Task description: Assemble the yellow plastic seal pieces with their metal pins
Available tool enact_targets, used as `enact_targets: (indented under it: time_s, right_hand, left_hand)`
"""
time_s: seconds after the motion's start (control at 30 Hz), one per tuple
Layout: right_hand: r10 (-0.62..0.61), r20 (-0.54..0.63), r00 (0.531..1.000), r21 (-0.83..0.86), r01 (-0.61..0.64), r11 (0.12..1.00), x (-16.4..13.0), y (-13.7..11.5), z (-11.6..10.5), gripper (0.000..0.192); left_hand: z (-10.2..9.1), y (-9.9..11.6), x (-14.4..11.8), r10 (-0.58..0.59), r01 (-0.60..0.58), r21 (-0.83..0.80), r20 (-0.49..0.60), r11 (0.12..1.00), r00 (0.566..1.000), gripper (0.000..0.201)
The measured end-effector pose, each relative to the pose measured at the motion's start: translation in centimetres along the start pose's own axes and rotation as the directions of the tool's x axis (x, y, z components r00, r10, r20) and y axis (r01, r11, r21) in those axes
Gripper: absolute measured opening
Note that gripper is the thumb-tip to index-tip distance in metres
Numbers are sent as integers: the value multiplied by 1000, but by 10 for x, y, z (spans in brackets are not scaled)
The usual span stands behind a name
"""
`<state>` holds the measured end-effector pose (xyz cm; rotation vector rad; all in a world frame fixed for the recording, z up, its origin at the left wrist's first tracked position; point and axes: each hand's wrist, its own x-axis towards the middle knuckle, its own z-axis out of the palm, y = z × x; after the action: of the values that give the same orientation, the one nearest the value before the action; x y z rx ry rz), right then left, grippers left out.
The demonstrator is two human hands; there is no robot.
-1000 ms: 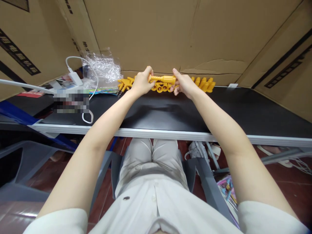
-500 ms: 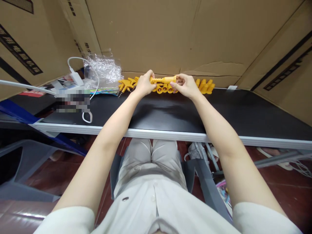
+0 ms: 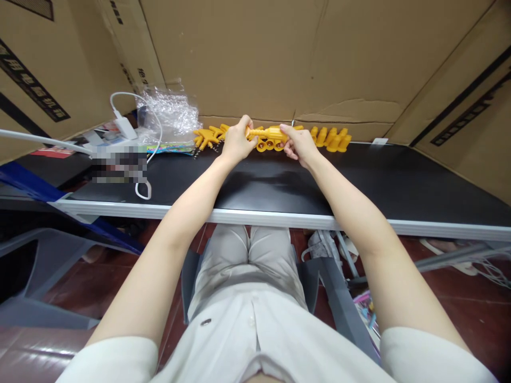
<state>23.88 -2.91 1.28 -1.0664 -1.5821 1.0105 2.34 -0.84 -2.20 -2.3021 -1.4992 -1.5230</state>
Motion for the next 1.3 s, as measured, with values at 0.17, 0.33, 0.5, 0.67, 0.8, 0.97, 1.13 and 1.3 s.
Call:
enact_targets:
  time_s: [0.17, 0.33, 0.5, 0.67, 0.8, 0.97, 1.13, 1.3]
  right_hand:
    - [82, 28, 996, 86, -84, 993, -3, -7, 3, 55]
    - [154, 79, 985, 114, -162, 980, -3, -9, 2, 57]
    - [226, 91, 970, 150, -237, 960, 0, -8, 0, 61]
    - [293, 128, 947, 106, -307, 946, -2, -13, 0, 64]
    - [310, 153, 938, 84, -325, 942, -6, -19, 0, 64]
    - [365, 154, 918, 123, -384, 915, -10, -24, 0, 63]
    - [387, 170, 906, 128, -410, 903, -11, -25, -1, 63]
    - [394, 139, 908, 128, -411, 903, -12, -27, 1, 66]
  left_hand:
    - [3, 1, -1, 20, -20, 1, -32, 1000, 999, 21]
    - [5, 0, -1, 32, -32, 4, -24, 999, 999, 23]
    - [3, 6, -1, -14, 14, 6, -13, 1000, 1000, 23]
    - [3, 10, -3, 12, -12, 16, -40, 1000, 999, 24]
    - [3, 9, -4, 55, -53, 28, -52, 998, 997, 25]
    - [6, 4, -3, 59, -55, 53, -68, 997, 996, 24]
    - [12, -4, -1, 104, -100, 44, -101, 994, 989, 18]
    - [11, 0, -1, 61, -53, 108, -71, 993, 996, 24]
